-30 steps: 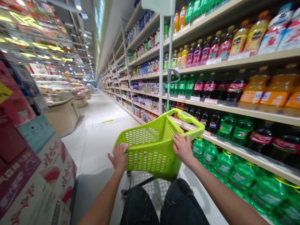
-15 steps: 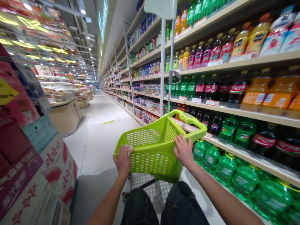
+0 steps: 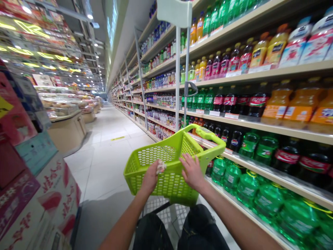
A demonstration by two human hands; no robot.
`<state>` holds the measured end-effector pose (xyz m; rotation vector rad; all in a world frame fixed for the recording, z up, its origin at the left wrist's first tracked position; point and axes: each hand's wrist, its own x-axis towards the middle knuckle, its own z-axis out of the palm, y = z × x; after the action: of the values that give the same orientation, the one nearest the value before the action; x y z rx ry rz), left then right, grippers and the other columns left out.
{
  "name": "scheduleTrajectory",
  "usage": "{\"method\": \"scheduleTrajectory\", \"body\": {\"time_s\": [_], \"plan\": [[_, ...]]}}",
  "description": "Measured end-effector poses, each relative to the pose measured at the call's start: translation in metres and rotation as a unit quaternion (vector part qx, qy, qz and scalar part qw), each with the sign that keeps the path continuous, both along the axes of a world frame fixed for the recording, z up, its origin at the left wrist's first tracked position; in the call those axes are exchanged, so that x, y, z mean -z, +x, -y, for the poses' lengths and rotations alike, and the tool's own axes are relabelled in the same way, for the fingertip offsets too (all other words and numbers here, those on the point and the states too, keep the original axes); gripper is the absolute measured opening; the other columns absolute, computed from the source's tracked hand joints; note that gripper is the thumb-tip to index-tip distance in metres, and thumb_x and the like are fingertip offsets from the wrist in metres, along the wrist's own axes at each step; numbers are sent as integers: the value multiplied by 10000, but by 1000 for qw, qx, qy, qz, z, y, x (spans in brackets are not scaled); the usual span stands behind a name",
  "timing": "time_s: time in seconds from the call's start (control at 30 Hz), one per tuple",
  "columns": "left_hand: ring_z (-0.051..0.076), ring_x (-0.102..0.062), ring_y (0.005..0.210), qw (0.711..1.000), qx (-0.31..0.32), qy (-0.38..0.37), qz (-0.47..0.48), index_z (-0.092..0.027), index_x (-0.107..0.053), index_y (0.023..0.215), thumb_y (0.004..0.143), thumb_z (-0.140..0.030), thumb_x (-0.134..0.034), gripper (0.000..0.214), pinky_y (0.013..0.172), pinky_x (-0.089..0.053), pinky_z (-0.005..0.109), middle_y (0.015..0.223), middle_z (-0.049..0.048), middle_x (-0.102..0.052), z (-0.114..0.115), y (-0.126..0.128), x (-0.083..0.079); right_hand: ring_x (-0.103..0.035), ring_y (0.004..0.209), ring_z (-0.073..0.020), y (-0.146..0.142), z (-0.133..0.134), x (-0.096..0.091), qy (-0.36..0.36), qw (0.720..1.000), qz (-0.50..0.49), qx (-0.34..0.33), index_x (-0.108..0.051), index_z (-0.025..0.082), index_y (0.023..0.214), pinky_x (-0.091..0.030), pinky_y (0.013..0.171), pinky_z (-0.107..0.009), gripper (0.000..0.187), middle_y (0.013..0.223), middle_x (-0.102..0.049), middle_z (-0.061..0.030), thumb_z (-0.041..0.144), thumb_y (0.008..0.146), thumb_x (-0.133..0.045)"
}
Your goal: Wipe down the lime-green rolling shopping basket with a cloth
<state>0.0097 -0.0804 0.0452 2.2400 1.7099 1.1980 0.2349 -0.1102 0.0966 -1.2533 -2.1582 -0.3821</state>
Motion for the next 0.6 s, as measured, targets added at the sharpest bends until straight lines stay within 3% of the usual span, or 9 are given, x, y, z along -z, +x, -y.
{"method": "scheduleTrajectory", "body": {"time_s": [0.07,0.13,0.3,0.37,0.5,0.57,0.6], "plan": [[165,-461,1134,995,91,-3,42,-144,-426,1203,667,-69,-388,542,988,-344,345,1228,94,-513,-5,28,-8,-217,1287,-244,-20,-1,-2,-26,995,27,-88,-346,186,1299,-163,1024,-487,648,1401,-283,-100,129,677,-518],[172,-480,1105,987,127,-20,96,-141,-458,1152,672,-112,-420,483,975,-351,343,1188,98,-534,-7,43,-14,-213,1287,-243,-36,-7,-3,-57,987,47,-144,-275,194,1332,-195,1016,-472,742,1416,-242,-108,148,651,-568],[181,-571,797,949,101,-99,282,-132,-548,915,639,-274,-534,310,772,-454,331,861,55,-625,-2,29,-22,-418,1146,-200,-56,-27,-1,-81,976,24,-200,-347,213,1290,-342,927,-362,622,1274,-457,-96,145,714,-570],[169,-567,731,911,124,-149,364,-129,-567,820,606,-301,-567,274,732,-453,313,758,34,-624,1,22,-26,-471,1081,-202,-58,-30,-1,-93,975,-29,-198,-369,205,1276,-370,895,-352,627,1202,-515,-93,167,696,-604],[155,-583,750,799,225,-276,485,-127,-584,802,578,-338,-642,314,744,-446,286,782,45,-639,12,27,-38,-552,910,-186,-57,-28,0,-181,947,-197,-177,-509,180,1142,-427,813,-318,559,1018,-593,-63,225,615,-690],[151,-589,787,769,248,-299,507,-136,-579,844,568,-333,-677,353,766,-448,285,856,56,-639,15,33,-43,-571,800,-165,-54,-27,2,-244,919,-251,-178,-588,170,978,-455,727,-287,385,887,-617,-26,237,613,-691],[155,-592,809,768,247,-300,509,-143,-570,873,573,-338,-680,375,778,-450,294,894,64,-636,15,35,-45,-573,748,-156,-50,-26,2,-267,909,-269,-174,-599,165,904,-462,680,-273,298,822,-620,-9,229,623,-676]]}}
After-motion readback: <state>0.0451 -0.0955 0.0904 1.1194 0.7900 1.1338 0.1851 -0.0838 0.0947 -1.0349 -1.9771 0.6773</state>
